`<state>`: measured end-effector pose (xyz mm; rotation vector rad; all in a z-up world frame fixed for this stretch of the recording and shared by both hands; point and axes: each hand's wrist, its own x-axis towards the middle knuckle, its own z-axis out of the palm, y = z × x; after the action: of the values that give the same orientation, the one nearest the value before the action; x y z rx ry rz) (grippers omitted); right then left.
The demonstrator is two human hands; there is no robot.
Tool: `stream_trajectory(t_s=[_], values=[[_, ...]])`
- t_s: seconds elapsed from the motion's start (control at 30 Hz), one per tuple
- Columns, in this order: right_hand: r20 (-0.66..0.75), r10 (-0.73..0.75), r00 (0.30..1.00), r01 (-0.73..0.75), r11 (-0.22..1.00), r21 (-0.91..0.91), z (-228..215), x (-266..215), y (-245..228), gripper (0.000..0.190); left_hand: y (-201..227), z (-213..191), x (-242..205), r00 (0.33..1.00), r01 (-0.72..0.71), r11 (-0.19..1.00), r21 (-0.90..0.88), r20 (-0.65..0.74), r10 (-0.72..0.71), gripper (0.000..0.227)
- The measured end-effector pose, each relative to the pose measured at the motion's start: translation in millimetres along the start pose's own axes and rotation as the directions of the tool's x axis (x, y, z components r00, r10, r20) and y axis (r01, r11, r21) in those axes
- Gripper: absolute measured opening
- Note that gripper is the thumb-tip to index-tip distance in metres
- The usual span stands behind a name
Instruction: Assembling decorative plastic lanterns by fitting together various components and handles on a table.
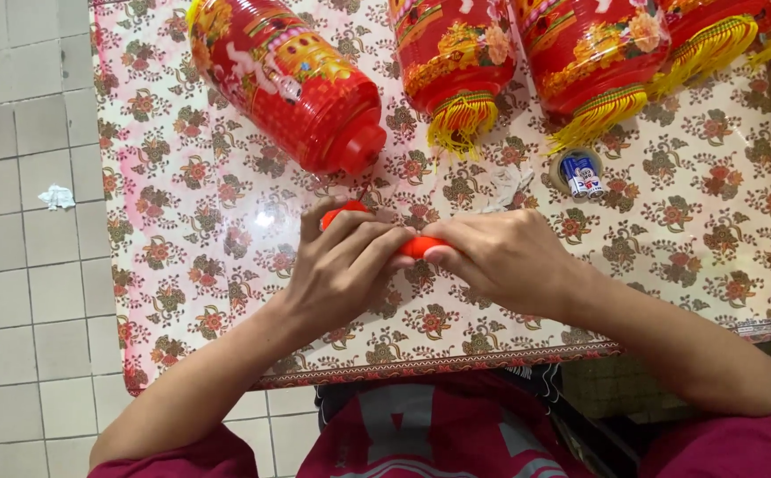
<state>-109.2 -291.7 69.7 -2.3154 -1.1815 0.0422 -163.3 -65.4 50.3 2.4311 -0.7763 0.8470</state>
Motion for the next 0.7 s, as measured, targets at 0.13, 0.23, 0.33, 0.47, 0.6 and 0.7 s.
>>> stream_trajectory(t_s=[0.13,0.23,0.33,0.47,0.6,0.7], values=[[-0.103,-0.097,0.99,0.086,0.991,-0.102,-1,1,-3,0.029,-4,3,-6,1.0,0.009,0.999,0.041,0.016,-0.01,0.029],[-0.142,-0.173,0.975,0.158,0.981,-0.113,-4,2,-1,0.025,-3,2,-6,1.0,0.03,0.999,0.01,0.003,-0.03,0.029],[-0.167,-0.209,0.964,0.179,0.968,-0.177,0,-6,1,0.027,0,0,-1,0.999,0.044,0.998,-0.051,-0.026,-0.046,0.03],[-0.172,-0.165,0.971,0.136,0.977,-0.167,2,-6,-2,0.033,2,3,-4,0.998,0.037,0.995,-0.092,-0.042,-0.041,0.032],[-0.143,-0.161,0.977,0.144,0.982,-0.121,-7,0,-8,0.034,6,-3,5,0.998,-0.014,0.998,-0.067,-0.065,0.01,0.036],[-0.153,-0.178,0.972,0.159,0.979,-0.127,-7,2,-8,0.039,5,-4,3,0.998,-0.026,1.0,0.004,-0.06,0.026,0.03]])
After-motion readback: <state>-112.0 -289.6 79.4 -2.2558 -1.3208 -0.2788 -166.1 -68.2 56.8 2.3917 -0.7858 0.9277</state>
